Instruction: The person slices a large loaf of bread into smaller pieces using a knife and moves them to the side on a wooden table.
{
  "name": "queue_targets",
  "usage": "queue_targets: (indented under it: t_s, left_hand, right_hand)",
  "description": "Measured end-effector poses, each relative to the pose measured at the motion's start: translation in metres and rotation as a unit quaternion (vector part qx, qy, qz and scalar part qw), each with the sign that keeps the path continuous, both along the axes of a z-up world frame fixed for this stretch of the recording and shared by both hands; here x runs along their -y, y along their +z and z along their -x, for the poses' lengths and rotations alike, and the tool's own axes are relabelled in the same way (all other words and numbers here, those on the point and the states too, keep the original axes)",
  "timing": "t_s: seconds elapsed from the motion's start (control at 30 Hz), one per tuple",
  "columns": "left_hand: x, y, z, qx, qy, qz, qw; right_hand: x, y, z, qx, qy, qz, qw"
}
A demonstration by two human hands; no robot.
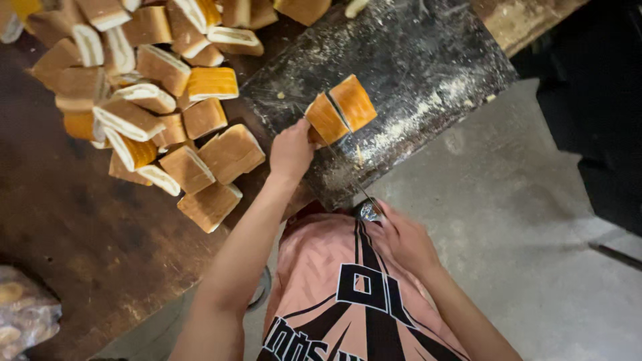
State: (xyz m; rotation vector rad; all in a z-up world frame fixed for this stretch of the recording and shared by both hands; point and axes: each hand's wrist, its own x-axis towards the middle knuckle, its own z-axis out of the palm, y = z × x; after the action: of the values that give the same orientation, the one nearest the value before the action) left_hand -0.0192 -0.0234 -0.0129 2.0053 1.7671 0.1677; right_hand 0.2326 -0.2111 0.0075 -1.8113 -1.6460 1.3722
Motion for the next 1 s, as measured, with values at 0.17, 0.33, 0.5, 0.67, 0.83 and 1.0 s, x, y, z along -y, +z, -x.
queue_targets:
  t_s: [0.17, 0.33, 0.5, 0.67, 0.83, 1.0]
  left_hand:
    - [-0.001, -0.005, 0.003, 0.009, -0.001, 0.001, 1.0]
    - [-0.004, -0.009, 0.003, -0.003, -0.005, -0.011, 1.0]
    - [-0.001, -0.015, 0.003, -0.011, -0.01, -0.017, 1.0]
    - [-0.006, -0.006, -0.002, -0.011, 0.004, 0.001, 1.0]
    - [-0.004, -0.013, 0.0, -0.006, 0.003, -0.023, 1.0]
    - [0.001, -0.021, 0.0, -0.049, 0.001, -0.003, 0.999]
  right_hand:
    - [-0.019, -0.017, 0.019, 0.059, -0.002, -0.001, 0.998]
    - [-0.026, -0.001, 0.021, 0.051, 0.016, 0.041, 0.998]
    - [-0.031, -0.01, 0.013, 0.019, 0.013, -0.015, 1.0]
    - [-0.023, -0.028, 0.007, 0.002, 0.01, -0.088, 0.996]
    - [-0.007, -0.021, -0.005, 0.077, 0.034, 0.006, 0.996]
    - [-0.033, -0.039, 0.023, 0.029, 0.021, -0.047, 0.998]
